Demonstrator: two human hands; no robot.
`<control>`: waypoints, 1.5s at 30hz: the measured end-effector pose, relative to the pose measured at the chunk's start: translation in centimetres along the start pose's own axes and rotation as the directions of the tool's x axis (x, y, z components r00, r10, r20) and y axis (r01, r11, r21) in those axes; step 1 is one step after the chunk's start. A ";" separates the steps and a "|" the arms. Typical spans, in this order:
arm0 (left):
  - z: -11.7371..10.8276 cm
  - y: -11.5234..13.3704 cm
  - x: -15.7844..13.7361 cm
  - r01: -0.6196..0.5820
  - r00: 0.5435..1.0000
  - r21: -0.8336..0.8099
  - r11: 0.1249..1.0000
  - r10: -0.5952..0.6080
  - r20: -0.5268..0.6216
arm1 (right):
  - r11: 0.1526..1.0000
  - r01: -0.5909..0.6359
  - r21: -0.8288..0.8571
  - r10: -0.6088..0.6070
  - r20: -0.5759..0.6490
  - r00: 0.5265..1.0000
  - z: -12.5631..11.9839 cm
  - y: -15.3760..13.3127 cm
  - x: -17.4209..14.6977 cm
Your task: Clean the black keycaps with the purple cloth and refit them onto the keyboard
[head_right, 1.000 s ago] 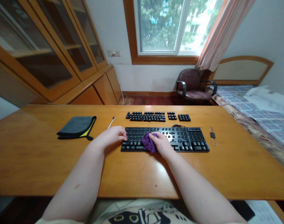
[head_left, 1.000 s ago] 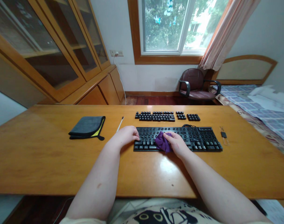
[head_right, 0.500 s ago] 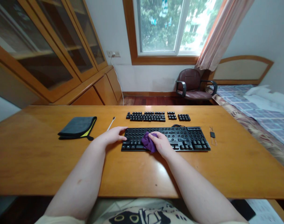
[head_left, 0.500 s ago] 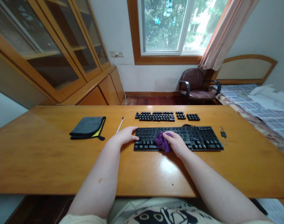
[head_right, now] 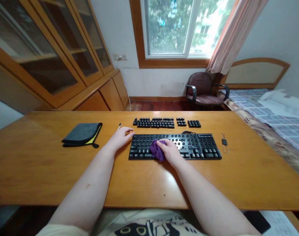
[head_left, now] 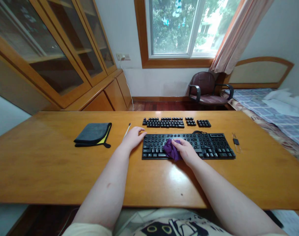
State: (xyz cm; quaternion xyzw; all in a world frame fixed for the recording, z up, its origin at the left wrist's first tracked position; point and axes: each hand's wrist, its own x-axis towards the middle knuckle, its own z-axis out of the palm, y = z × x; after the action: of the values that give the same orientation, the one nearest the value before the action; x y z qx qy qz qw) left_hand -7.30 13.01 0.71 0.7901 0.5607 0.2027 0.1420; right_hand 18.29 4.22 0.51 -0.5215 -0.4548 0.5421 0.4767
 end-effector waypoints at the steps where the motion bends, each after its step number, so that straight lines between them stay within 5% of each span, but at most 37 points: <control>1: 0.4 -0.1 0.3 -0.002 0.995 0.016 1.000 0.003 -0.101 | 1.000 0.004 -0.011 -0.004 -0.003 1.000 0.0 0.0 0.0; 4: 1.8 -0.7 1.3 -0.026 0.978 0.079 0.997 0.042 -0.206 | 1.000 0.012 -0.009 -0.012 -0.008 1.000 0.1 0.0 0.0; 14: 3.8 -0.7 2.2 0.070 0.994 0.320 0.945 -0.038 -0.106 | 0.999 0.042 -0.026 -0.042 0.001 0.999 0.3 0.2 0.2; 45: 2.5 -0.1 2.0 0.032 0.993 0.156 0.987 -0.013 -0.121 | 1.000 0.003 0.010 -0.003 0.007 1.000 0.3 0.0 0.1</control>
State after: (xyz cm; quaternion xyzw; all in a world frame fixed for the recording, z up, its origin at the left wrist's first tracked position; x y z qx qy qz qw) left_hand -5.64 14.97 -1.21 0.7790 0.5913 0.2030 0.0478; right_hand 18.02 4.28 0.49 -0.5165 -0.4547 0.5455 0.4784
